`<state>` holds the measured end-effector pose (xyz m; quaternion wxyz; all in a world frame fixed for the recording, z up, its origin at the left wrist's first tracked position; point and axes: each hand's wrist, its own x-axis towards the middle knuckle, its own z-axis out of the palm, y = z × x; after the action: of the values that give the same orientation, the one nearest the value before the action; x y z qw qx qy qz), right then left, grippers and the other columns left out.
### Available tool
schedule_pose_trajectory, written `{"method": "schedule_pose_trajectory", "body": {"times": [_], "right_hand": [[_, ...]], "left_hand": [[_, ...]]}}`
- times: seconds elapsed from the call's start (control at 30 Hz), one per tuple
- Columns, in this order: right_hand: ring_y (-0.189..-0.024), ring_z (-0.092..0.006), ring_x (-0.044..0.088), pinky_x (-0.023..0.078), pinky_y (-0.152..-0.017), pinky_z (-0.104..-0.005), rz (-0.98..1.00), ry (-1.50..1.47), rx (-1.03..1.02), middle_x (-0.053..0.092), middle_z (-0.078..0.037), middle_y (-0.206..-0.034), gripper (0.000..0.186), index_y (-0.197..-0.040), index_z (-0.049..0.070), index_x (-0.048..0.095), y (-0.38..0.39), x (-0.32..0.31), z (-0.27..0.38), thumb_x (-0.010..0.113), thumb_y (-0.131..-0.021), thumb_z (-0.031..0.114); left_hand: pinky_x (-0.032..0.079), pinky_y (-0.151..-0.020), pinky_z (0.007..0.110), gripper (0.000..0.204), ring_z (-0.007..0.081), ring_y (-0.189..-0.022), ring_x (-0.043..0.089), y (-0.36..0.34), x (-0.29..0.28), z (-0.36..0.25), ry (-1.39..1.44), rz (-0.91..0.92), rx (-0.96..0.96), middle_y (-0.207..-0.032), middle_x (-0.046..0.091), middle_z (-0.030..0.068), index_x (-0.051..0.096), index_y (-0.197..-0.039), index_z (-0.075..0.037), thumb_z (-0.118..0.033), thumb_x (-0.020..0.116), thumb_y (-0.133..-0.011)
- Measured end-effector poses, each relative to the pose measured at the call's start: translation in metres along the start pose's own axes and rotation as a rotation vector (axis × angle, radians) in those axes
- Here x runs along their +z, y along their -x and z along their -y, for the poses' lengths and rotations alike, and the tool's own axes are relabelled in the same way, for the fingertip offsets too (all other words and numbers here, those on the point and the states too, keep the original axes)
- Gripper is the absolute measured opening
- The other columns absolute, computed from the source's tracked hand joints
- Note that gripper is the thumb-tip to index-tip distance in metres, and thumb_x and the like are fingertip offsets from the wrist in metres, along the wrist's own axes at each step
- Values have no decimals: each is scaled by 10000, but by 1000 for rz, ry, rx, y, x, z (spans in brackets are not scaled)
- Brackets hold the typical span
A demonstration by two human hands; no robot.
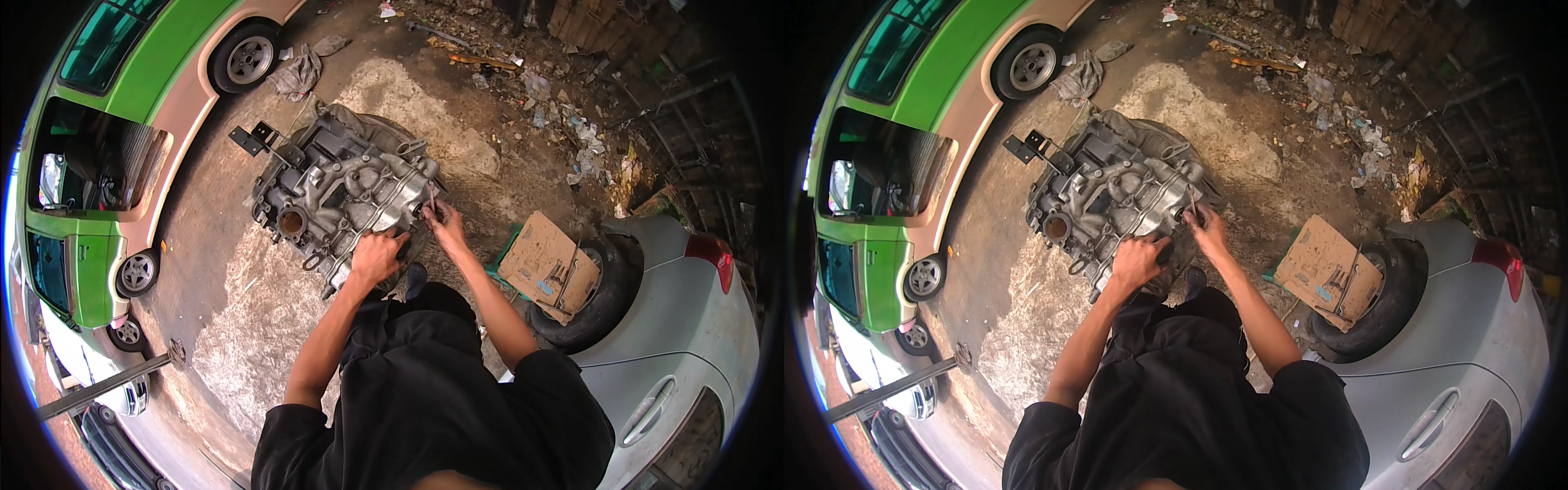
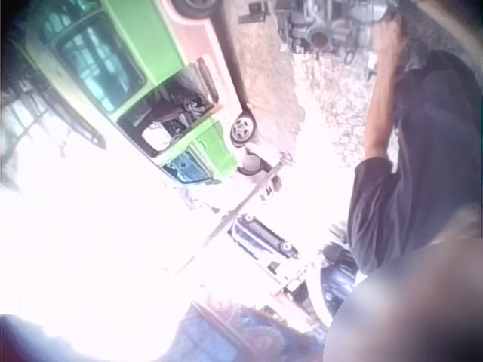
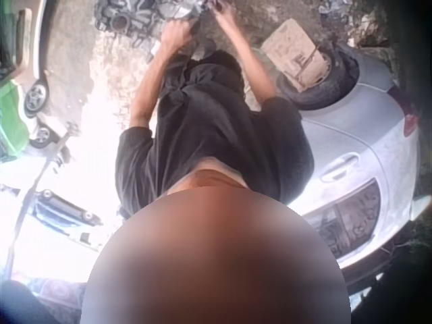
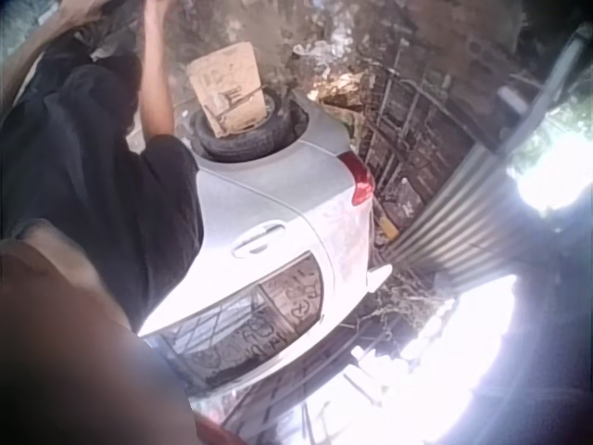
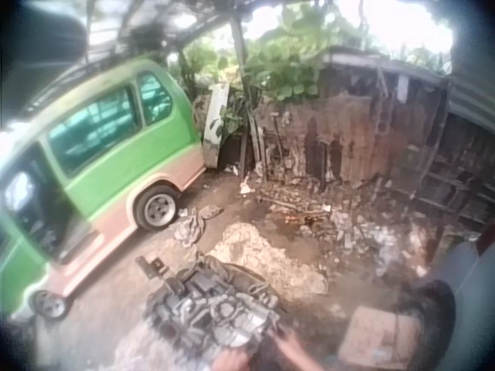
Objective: The person uses a wrench to tighten bolts on a car engine block resting on a tire. They repeatedly rotate the wrench on multiple bolt locations while stabilizing the engine with the other hand.
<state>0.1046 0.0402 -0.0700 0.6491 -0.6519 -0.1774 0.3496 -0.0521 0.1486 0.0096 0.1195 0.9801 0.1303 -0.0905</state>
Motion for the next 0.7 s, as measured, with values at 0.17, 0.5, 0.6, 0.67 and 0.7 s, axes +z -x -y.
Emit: {"method": "schedule_pose_trajectory", "body": {"times": [0.17, 0.5, 0.6, 0.67, 0.7], "right_hand": [[-693, -78, 490, 385, -613, -251, 40, -172, -33, 578, 9, -817, 216, -1013, 32, 613, 8, -11, -12, 674, -948, 229], [-614, -79, 434, 341, -554, -252, 189, -106, 92, 577, -19, -812, 223, -1026, 18, 625, 11, -28, 12, 651, -965, 230], [-605, -81, 434, 340, -550, -254, 220, -115, 107, 579, -23, -814, 218, -1019, 13, 634, 7, -26, 17, 639, -972, 226], [-601, -82, 433, 342, -548, -258, 248, -138, 110, 579, -25, -814, 214, -1018, 14, 638, 4, -23, 16, 634, -975, 224], [-599, -82, 433, 344, -546, -260, 246, -139, 123, 579, -25, -814, 212, -1016, 15, 637, 4, -22, 16, 633, -976, 224]], "left_hand": [[535, -760, 409, 550, 268, -823, 687, 1, -2, -2, -3, 2, -14, -989, 651, 56, 614, -1282, -209, -321, 752, -761], [541, -773, 421, 553, 292, -842, 690, 1, 8, -1, -10, -35, -26, -1023, 665, 68, 639, -1236, -202, -434, 757, -748], [529, -793, 426, 552, 290, -831, 688, 0, 8, -1, 1, -26, -46, -1011, 664, 66, 641, -1233, -196, -431, 758, -747], [520, -805, 431, 551, 291, -825, 686, 0, 8, -2, 2, -34, -50, -1000, 665, 66, 641, -1231, -193, -430, 758, -747], [517, -810, 430, 549, 291, -824, 685, 0, 8, -2, 6, -46, -46, -991, 665, 68, 642, -1229, -192, -428, 757, -747]]}}
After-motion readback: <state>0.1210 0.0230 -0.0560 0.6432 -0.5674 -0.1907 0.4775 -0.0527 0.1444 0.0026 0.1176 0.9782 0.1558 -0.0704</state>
